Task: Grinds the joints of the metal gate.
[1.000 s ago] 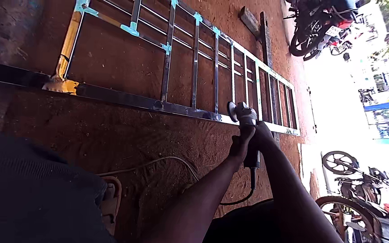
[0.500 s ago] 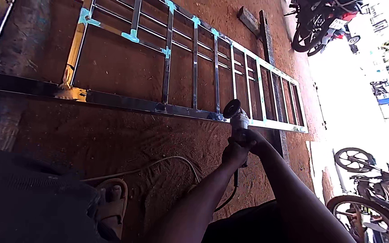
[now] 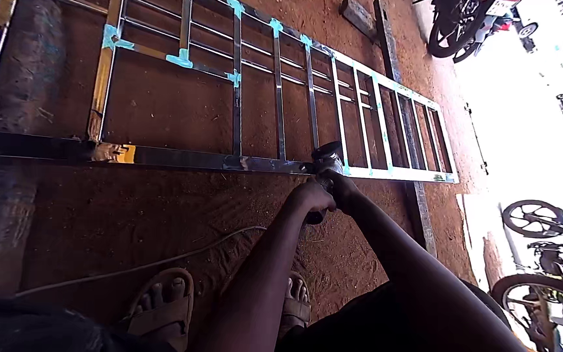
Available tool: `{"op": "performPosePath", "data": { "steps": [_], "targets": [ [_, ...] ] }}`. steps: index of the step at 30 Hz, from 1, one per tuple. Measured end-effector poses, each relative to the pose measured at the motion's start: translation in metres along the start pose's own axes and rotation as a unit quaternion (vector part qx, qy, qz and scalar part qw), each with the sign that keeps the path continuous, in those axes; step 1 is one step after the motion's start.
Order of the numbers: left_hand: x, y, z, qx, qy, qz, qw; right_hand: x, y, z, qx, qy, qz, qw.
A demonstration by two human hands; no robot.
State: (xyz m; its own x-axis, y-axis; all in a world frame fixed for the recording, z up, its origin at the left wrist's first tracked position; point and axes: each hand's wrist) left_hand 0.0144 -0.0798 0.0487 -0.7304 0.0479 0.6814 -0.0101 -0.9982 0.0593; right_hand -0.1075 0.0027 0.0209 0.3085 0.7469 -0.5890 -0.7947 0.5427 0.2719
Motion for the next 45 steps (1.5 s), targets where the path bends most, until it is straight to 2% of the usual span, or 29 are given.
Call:
{"op": "performPosePath", "data": {
  "steps": [5, 11, 16, 21, 28, 31, 33, 38, 42, 45],
  "targets": [
    [0.009, 0.022, 0.027, -0.085, -0.009, -0.069, 0.994, -0.006, -0.014, 0.02, -0.002, -0.034, -0.037, 0.999],
    [0.008, 0.022, 0.014, -0.062, -0.007, -0.098, 0.993, -0.003, -0.008, 0.002, 0.007, -0.031, -0.014, 0.999],
    [0.011, 0.031, 0.033, -0.113, -0.024, -0.142, 0.983, -0.005, -0.019, 0.03, 0.003, -0.048, -0.061, 0.997],
    [0.004, 0.03, 0.014, -0.084, -0.025, -0.143, 0.986, -0.005, -0.019, 0.01, -0.009, -0.016, -0.033, 0.999],
    [0.006, 0.033, 0.025, -0.111, -0.023, -0.131, 0.985, -0.005, -0.018, 0.025, -0.003, -0.073, -0.036, 0.997],
    [0.004, 0.029, 0.014, -0.086, -0.021, -0.132, 0.987, -0.004, -0.018, 0.014, -0.019, -0.038, -0.031, 0.999],
    [0.005, 0.029, 0.013, -0.079, -0.021, -0.134, 0.988, -0.006, -0.021, 0.016, 0.003, -0.04, -0.017, 0.999],
    [0.006, 0.029, 0.025, -0.121, -0.026, -0.155, 0.98, -0.01, -0.025, 0.035, 0.021, -0.085, -0.025, 0.996],
    [0.004, 0.026, 0.014, -0.067, -0.015, -0.143, 0.987, 0.001, -0.015, 0.007, -0.026, -0.041, -0.031, 0.998],
    [0.003, 0.028, 0.007, -0.086, -0.031, -0.155, 0.984, -0.002, -0.017, 0.015, -0.015, -0.047, -0.04, 0.998]
  ]
}}
Point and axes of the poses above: each hand's wrist, its own z-axis away from the middle knuckle, its own y-axis out of the back of the hand, x = y × z, and after that the axes turned 6 degrees about -x, right-handed
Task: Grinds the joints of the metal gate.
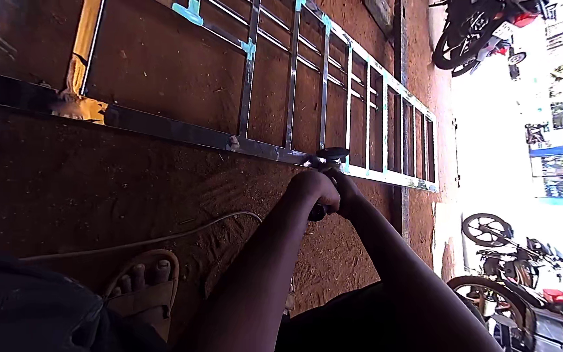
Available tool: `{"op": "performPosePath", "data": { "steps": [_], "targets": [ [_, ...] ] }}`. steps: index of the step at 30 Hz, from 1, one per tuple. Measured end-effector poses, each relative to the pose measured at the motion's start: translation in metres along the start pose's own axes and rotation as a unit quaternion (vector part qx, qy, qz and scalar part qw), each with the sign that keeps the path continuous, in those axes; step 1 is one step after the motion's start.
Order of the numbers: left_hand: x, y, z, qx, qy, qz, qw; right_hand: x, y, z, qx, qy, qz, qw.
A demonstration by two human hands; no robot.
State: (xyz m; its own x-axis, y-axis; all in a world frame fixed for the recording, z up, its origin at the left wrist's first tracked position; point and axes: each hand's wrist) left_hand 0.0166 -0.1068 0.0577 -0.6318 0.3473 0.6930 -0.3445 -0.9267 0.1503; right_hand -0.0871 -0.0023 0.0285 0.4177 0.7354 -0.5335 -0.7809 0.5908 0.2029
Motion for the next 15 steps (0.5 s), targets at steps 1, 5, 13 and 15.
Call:
{"op": "performPosePath", "data": {
  "steps": [1, 5, 13, 15],
  "targets": [
    [-0.007, -0.001, -0.009, -0.012, -0.03, -0.012, 0.999, -0.001, -0.002, 0.007, 0.005, -0.012, -0.002, 1.0],
    [-0.01, -0.003, -0.012, -0.022, -0.028, 0.002, 0.999, -0.005, -0.001, 0.013, 0.019, -0.027, 0.013, 0.999],
    [0.005, -0.003, 0.009, -0.022, 0.038, 0.024, 0.999, 0.001, -0.001, 0.013, 0.033, -0.016, 0.025, 0.999],
    [0.002, -0.002, 0.011, -0.029, 0.035, 0.031, 0.998, 0.001, 0.001, 0.011, 0.022, -0.021, 0.036, 0.999]
  ]
}}
Point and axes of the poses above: each hand's wrist, its own z-axis away from the middle knuckle, its own y-axis out of the back of the hand, x = y × z, and after that the axes turned 6 degrees about -x, right-handed
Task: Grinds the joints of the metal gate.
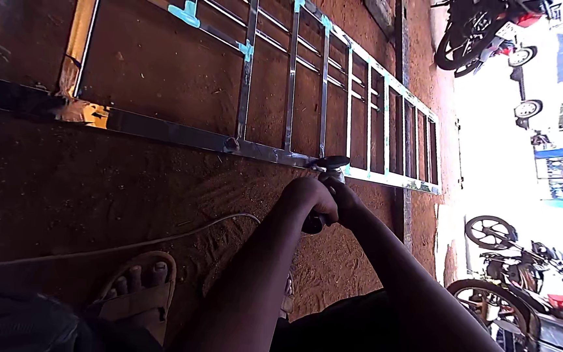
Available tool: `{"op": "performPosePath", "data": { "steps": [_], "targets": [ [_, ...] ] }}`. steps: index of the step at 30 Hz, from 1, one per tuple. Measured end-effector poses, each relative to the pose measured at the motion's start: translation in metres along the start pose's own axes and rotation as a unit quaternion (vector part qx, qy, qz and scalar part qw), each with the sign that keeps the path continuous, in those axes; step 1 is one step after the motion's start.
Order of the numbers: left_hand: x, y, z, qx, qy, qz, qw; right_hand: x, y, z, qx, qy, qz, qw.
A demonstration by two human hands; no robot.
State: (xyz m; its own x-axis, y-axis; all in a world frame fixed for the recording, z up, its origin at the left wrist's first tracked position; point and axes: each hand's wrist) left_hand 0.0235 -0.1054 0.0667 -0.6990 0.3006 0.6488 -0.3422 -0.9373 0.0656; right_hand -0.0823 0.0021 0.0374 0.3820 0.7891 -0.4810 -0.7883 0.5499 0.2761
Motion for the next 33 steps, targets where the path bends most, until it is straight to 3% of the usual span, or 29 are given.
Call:
{"op": "performPosePath", "data": {
  "steps": [5, 10, 16, 21, 27, 33],
  "targets": [
    [-0.004, 0.0, -0.01, 0.036, 0.003, 0.023, 0.999, -0.003, -0.002, -0.012, 0.007, 0.02, 0.027, 0.999],
    [-0.002, 0.002, -0.003, 0.006, 0.001, 0.007, 1.0, -0.002, 0.0, -0.004, 0.003, 0.005, 0.009, 1.0],
    [-0.004, 0.004, -0.022, 0.052, -0.012, 0.002, 0.999, -0.008, 0.002, -0.017, 0.003, 0.049, 0.025, 0.998],
    [-0.005, 0.01, -0.007, 0.014, -0.016, -0.006, 1.0, -0.01, -0.003, -0.007, 0.012, 0.028, 0.023, 0.999],
    [-0.015, 0.015, -0.02, 0.055, -0.026, 0.017, 0.998, -0.017, -0.006, -0.022, 0.026, 0.054, 0.072, 0.996],
    [-0.011, 0.017, -0.001, 0.019, -0.018, 0.029, 0.999, -0.017, -0.008, -0.008, 0.025, 0.034, 0.07, 0.997]
  ]
}}
Point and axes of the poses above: each hand's wrist, its own z-axis away from the middle knuckle, its own y-axis out of the back of the hand, x = y × z, and after that the axes turned 6 degrees about -x, right-handed
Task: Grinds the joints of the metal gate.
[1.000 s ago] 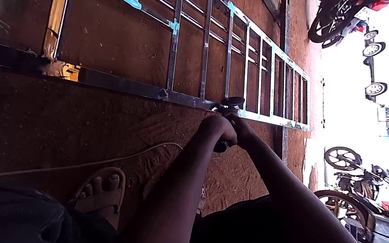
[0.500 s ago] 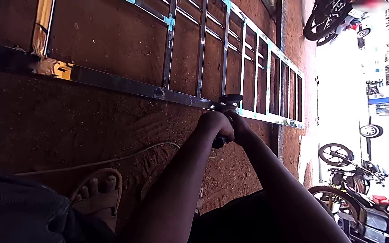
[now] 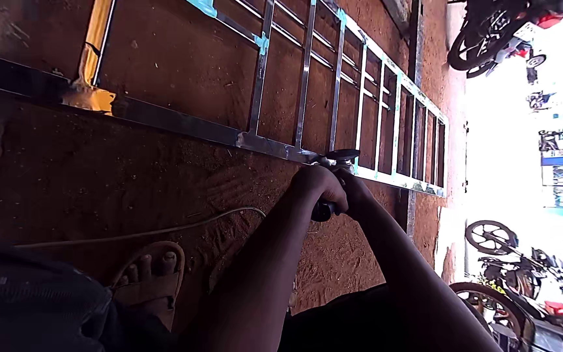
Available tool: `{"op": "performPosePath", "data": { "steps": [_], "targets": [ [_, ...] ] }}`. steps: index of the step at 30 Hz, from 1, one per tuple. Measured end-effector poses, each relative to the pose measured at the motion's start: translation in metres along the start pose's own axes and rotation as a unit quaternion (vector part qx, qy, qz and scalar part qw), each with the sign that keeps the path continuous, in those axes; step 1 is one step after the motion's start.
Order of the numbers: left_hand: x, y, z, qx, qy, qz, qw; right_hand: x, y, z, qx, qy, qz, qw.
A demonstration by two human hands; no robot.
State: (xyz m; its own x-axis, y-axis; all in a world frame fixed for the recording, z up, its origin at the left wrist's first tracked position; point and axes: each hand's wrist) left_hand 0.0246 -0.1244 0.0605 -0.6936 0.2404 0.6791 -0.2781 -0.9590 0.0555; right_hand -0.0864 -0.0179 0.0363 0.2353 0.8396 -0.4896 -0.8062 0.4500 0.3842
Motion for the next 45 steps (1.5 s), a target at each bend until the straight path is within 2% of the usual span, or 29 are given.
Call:
{"op": "performPosePath", "data": {
  "steps": [5, 10, 14, 16, 21, 27, 33, 37, 38, 41, 45],
  "targets": [
    [-0.005, 0.0, -0.019, 0.037, -0.01, 0.001, 0.999, -0.004, 0.0, -0.015, 0.02, 0.012, 0.018, 1.0],
    [0.0, 0.003, -0.007, 0.01, -0.007, 0.008, 1.0, -0.004, 0.003, 0.0, -0.002, 0.004, -0.033, 0.999],
    [-0.002, 0.001, -0.014, 0.031, -0.011, 0.001, 0.999, -0.003, 0.003, -0.008, -0.019, 0.032, -0.01, 0.999],
    [-0.003, 0.002, -0.016, 0.036, -0.014, 0.0, 0.999, -0.005, 0.004, -0.012, -0.002, 0.031, -0.002, 1.0],
    [-0.001, 0.002, -0.01, 0.01, -0.011, 0.01, 1.0, -0.006, 0.004, 0.002, -0.016, 0.016, -0.049, 0.999],
    [-0.001, -0.001, -0.023, 0.035, -0.018, 0.009, 0.999, -0.005, 0.006, -0.007, -0.003, 0.03, 0.01, 0.999],
    [-0.004, 0.005, -0.004, 0.007, -0.011, 0.019, 1.0, -0.006, 0.001, 0.001, -0.006, 0.0, -0.016, 1.0],
    [-0.032, 0.005, -0.066, 0.023, -0.043, -0.061, 0.997, -0.003, -0.001, -0.008, -0.013, 0.01, -0.008, 1.0],
    [-0.032, 0.005, -0.067, 0.027, -0.044, -0.065, 0.997, -0.002, -0.001, -0.01, -0.006, 0.01, -0.009, 1.0],
    [-0.011, 0.002, -0.016, 0.021, -0.015, -0.007, 1.0, 0.006, -0.001, -0.009, 0.004, -0.005, -0.04, 0.999],
    [-0.006, -0.005, -0.006, 0.015, 0.001, 0.024, 1.0, 0.013, 0.002, -0.002, 0.002, -0.009, -0.063, 0.998]
  ]
}}
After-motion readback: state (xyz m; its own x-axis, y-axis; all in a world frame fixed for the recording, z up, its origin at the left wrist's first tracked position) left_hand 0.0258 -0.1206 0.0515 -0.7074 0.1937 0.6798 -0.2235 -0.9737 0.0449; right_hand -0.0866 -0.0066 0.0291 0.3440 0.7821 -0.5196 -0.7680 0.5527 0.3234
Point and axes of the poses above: each hand's wrist, its own z-axis away from the middle knuckle, its own y-axis out of the back of the hand, x = y × z, and after that the axes turned 6 degrees about -x, right-handed
